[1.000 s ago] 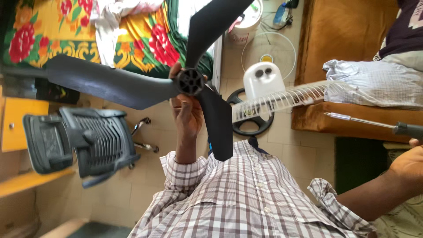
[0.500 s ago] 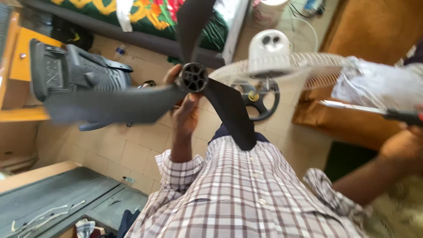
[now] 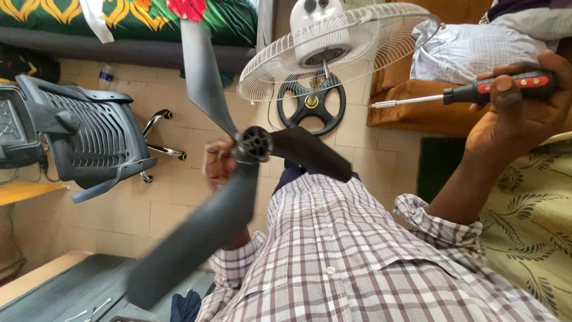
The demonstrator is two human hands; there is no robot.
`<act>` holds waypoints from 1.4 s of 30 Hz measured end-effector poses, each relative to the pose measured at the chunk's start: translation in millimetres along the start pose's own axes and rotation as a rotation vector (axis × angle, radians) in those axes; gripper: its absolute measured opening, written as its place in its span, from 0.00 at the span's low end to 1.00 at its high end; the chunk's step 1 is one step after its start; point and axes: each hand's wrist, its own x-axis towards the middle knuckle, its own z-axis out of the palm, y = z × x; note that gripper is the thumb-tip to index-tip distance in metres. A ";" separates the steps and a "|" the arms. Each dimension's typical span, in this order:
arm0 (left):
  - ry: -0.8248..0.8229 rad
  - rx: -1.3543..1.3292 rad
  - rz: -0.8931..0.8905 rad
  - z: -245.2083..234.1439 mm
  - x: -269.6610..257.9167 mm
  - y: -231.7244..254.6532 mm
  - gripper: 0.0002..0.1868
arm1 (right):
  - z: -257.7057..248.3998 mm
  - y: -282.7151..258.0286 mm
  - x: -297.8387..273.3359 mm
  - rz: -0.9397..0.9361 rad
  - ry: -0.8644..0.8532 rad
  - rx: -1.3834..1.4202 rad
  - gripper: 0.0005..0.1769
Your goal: The person assembles a standing fan by attaching the front grill, inserting the fan blade, and securing it with a screwdriver. The person then reattaches the front grill to complete the assembly.
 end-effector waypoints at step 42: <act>0.378 0.153 -0.135 17.9 -50.4 -219.0 0.32 | 138.6 273.1 26.7 0.878 -1.008 -0.069 0.12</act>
